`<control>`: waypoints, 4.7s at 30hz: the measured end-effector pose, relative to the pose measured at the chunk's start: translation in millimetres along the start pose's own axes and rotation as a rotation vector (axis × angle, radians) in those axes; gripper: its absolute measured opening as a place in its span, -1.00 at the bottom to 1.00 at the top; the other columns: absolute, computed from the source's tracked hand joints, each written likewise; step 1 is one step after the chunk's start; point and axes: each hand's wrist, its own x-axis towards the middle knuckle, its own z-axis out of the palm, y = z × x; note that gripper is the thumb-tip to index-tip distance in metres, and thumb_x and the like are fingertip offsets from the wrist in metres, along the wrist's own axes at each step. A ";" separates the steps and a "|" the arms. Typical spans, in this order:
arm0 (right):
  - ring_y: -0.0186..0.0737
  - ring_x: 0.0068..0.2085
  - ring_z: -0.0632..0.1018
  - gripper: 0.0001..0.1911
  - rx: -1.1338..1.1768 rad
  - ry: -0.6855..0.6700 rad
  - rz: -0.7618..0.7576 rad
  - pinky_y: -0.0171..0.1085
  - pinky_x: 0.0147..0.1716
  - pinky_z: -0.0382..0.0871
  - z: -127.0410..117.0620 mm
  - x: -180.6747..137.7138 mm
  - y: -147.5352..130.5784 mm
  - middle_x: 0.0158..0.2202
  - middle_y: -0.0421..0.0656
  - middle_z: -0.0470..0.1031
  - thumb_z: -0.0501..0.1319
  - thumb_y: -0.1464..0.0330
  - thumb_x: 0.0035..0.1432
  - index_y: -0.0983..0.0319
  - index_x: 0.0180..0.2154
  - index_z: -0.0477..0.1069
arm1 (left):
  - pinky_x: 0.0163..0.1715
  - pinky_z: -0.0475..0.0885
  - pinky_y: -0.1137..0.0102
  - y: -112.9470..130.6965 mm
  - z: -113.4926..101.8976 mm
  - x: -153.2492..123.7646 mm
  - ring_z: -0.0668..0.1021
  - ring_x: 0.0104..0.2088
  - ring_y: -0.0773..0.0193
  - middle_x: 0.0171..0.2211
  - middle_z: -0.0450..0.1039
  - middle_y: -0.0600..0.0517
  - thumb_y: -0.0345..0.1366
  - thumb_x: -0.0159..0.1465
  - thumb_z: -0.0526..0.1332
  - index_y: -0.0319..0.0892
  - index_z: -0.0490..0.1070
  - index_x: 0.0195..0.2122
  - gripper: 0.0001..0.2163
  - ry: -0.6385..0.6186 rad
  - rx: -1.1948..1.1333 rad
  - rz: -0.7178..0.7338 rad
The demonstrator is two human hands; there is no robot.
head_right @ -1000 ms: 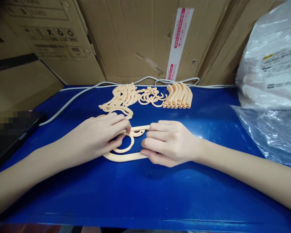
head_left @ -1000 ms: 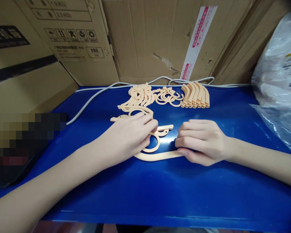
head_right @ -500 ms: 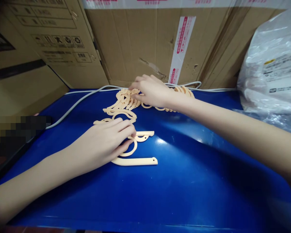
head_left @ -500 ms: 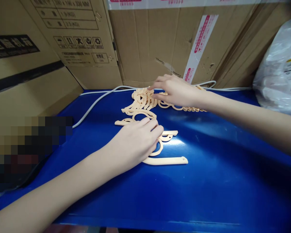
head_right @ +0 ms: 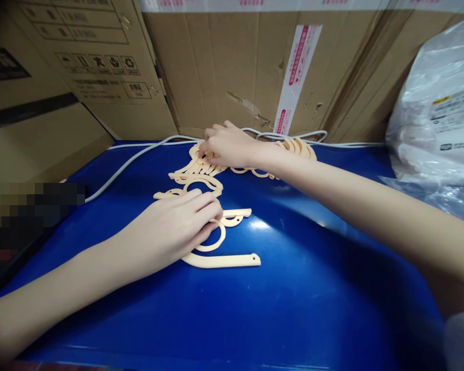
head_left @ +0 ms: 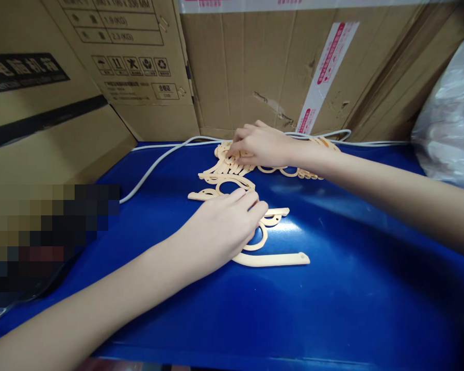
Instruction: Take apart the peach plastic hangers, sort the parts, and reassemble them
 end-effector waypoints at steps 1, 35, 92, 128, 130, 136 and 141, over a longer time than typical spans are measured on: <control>-0.01 -0.06 0.44 -0.72 -0.026 0.006 -0.050 -0.05 -0.12 0.21 -1.1 -0.5 -1.3 -0.06 -0.04 0.47 0.18 0.33 0.30 0.15 0.00 0.53 | -0.38 0.27 0.32 0.0 0.1 -0.1 0.46 -0.27 0.17 -0.25 0.44 -0.02 -0.39 0.42 0.01 -0.21 0.37 -0.24 -0.84 -0.005 -0.001 -0.001; -0.09 -0.19 0.44 -0.68 -0.236 0.100 -0.088 -0.13 -0.22 0.18 -41.5 -58.0 -16.7 -0.20 -0.03 0.47 -0.05 0.35 0.40 0.28 -0.14 0.47 | -0.22 0.33 0.32 -113.4 -5.1 31.0 0.54 -0.18 0.06 -0.18 0.57 -0.06 -0.05 0.27 0.14 -0.14 0.52 -0.18 -0.69 -0.045 -0.193 -0.766; -0.20 -0.39 0.62 -0.75 0.530 0.104 0.472 -0.30 -0.45 0.41 -25.7 -182.2 -98.4 -0.24 -0.10 0.62 -0.02 0.21 0.41 0.20 -0.03 0.28 | 0.27 0.15 0.13 11.1 7.5 4.0 0.27 0.27 0.01 0.17 0.34 -0.15 -0.07 0.23 0.28 -0.16 0.35 -0.17 -0.71 0.039 -0.506 0.156; -0.20 -0.07 0.64 -0.68 0.668 0.139 0.312 -0.34 -0.14 0.50 -34.2 -176.2 -110.3 -0.06 -0.14 0.62 0.03 0.32 0.41 0.14 0.02 0.50 | 0.26 0.27 0.11 24.6 15.0 13.0 0.27 0.29 0.05 0.19 0.33 -0.22 -0.30 0.46 -0.07 -0.25 0.38 -0.09 -0.75 0.110 -0.461 0.085; -0.19 -0.06 0.63 -0.68 0.616 0.153 0.276 -0.34 -0.14 0.51 -31.9 -178.6 -109.5 -0.06 -0.11 0.62 0.03 0.34 0.41 0.16 0.04 0.49 | 0.25 0.29 0.11 24.7 15.4 12.8 0.30 0.27 0.06 0.18 0.34 -0.21 -0.31 0.46 -0.05 -0.24 0.38 -0.09 -0.76 0.104 -0.455 0.084; -0.21 -0.30 0.65 -0.66 0.480 0.161 0.225 -0.34 -0.39 0.48 -29.0 -181.1 -109.1 -0.29 -0.09 0.60 -0.01 0.35 0.42 0.23 0.05 0.46 | 0.26 0.27 0.13 23.0 17.1 12.9 0.28 0.26 0.04 0.15 0.36 -0.20 -0.31 0.46 -0.05 -0.28 0.39 -0.07 -0.74 0.110 -0.413 0.126; -0.25 -0.34 0.63 -0.67 0.385 0.181 0.212 -0.35 -0.46 0.43 -28.1 -181.9 -110.2 -0.24 -0.05 0.60 0.00 0.36 0.42 0.26 0.08 0.43 | 0.22 0.30 0.15 20.2 18.3 12.7 0.32 0.22 0.04 0.11 0.37 -0.19 -0.30 0.47 -0.06 -0.30 0.39 -0.04 -0.72 0.126 -0.395 0.156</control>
